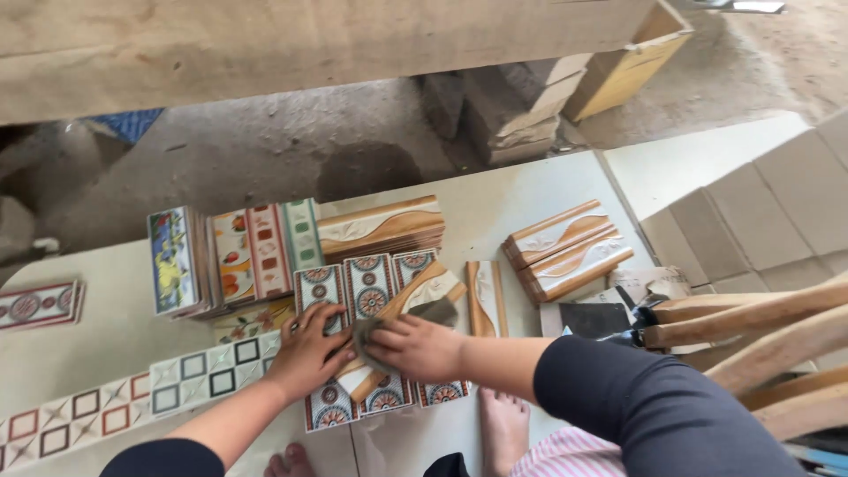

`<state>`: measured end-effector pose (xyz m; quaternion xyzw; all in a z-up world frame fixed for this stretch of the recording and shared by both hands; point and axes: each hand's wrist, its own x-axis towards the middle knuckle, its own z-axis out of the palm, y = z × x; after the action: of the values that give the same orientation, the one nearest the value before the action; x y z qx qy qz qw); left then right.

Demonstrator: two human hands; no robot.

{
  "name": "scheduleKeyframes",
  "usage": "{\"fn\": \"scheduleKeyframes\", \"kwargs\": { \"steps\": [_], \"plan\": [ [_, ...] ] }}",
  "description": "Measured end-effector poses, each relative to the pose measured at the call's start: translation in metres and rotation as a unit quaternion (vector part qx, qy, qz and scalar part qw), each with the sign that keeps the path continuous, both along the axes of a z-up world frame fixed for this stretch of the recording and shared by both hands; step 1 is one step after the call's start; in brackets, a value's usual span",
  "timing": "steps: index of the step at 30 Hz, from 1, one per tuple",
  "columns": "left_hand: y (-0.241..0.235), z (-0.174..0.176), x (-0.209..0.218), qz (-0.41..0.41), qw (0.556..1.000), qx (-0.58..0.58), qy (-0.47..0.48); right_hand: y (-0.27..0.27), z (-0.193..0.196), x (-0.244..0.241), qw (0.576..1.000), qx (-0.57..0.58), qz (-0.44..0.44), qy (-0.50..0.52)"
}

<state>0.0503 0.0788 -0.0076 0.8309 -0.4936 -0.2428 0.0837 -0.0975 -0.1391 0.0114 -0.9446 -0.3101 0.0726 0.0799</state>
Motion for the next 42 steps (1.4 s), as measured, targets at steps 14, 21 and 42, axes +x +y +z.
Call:
{"fn": "scheduleKeyframes", "kwargs": {
  "steps": [14, 21, 42],
  "plan": [
    [-0.004, 0.005, -0.008, 0.038, 0.999, -0.015, 0.026, -0.056, -0.017, -0.004, 0.977, -0.028, -0.209, 0.001],
    [-0.017, -0.004, -0.023, 0.117, 0.992, -0.016, 0.044, -0.014, -0.026, -0.023, 0.989, 0.066, -0.060, -0.119],
    [-0.011, 0.002, -0.019, 0.062, 0.997, -0.016, 0.048, -0.143, -0.037, 0.005, 0.976, -0.061, -0.186, -0.093]
  ]
}}
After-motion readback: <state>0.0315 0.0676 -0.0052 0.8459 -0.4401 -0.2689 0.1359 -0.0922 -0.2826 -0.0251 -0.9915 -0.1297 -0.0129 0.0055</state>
